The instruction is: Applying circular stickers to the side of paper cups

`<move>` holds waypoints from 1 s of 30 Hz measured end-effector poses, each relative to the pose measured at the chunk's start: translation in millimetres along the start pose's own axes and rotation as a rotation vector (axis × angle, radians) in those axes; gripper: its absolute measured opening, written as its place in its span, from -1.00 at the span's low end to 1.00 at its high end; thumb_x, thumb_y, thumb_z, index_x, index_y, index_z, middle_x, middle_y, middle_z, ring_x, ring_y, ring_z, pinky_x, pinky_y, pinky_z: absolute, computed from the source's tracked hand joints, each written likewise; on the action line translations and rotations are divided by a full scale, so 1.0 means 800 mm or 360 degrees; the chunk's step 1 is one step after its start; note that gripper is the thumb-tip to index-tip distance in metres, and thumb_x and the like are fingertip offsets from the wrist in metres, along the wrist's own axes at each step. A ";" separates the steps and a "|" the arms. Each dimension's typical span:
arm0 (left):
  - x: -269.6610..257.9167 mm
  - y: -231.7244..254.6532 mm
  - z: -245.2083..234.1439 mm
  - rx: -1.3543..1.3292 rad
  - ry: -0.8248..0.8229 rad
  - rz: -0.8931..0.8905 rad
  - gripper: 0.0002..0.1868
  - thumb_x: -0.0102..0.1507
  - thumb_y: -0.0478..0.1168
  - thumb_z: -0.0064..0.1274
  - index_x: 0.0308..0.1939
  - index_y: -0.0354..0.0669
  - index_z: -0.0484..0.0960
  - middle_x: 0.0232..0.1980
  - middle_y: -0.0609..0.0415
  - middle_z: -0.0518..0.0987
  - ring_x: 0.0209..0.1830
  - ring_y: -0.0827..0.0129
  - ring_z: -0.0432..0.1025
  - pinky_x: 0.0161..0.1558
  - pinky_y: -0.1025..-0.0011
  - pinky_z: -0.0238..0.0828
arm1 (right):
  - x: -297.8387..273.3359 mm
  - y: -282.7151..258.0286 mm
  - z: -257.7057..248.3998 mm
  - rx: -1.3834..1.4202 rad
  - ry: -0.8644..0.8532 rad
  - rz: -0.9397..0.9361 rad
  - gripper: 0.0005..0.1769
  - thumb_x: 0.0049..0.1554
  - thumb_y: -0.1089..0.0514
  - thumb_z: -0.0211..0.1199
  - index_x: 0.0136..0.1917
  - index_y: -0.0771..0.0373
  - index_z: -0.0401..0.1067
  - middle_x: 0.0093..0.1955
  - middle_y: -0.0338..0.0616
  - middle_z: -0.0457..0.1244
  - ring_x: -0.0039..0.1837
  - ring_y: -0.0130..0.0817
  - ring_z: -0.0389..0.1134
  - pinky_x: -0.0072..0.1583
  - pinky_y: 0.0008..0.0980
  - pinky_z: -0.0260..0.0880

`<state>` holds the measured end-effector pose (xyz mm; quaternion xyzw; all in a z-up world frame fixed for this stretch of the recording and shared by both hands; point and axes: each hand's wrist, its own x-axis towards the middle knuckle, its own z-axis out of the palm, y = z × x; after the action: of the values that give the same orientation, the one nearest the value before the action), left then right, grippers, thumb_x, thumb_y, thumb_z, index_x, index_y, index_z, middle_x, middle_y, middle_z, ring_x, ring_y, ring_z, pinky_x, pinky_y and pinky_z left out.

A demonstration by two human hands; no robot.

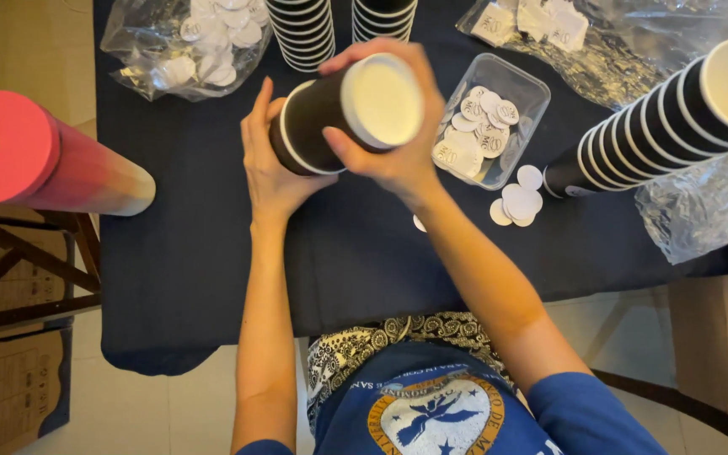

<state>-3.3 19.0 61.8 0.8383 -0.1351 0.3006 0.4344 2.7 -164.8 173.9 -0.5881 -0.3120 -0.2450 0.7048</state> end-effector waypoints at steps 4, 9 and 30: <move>0.012 -0.025 0.000 -0.0047 0.0211 -0.0073 -0.01 0.09 -0.04 0.69 0.40 -0.25 0.37 0.31 -0.20 0.51 0.36 -0.04 0.44 0.37 0.12 0.41 | -0.004 -0.003 -0.028 0.0137 0.0097 -0.0035 -0.34 0.17 -0.08 0.48 0.40 0.15 0.28 0.33 -0.09 0.27 0.41 -0.25 0.31 0.53 -0.28 0.23; 0.003 -0.023 -0.004 -0.0171 0.0270 -0.0358 0.02 0.14 -0.05 0.67 0.45 -0.17 0.25 0.39 -0.14 0.45 0.45 0.05 0.38 0.46 0.12 0.33 | -0.071 0.015 -0.065 0.0626 0.0430 0.0883 -0.51 0.23 -0.04 0.36 0.37 0.05 0.36 0.12 -0.25 0.29 0.14 -0.46 0.31 0.22 -0.42 0.31; -0.022 0.045 0.084 -0.0681 -0.0452 -0.0258 0.11 0.02 -0.16 0.73 0.54 -0.08 0.35 0.50 -0.07 0.42 0.60 -0.06 0.29 0.64 -0.05 0.07 | -0.240 0.017 -0.168 -0.1672 -0.0493 0.0890 -0.51 0.21 -0.06 0.49 0.37 0.03 0.52 0.19 -0.21 0.22 0.19 -0.14 0.31 0.26 -0.16 0.44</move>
<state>-8.9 -57.2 44.4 0.7693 -0.1874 0.1089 0.6010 -99.0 -298.1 9.5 -0.9452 -0.0822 -0.0837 0.3048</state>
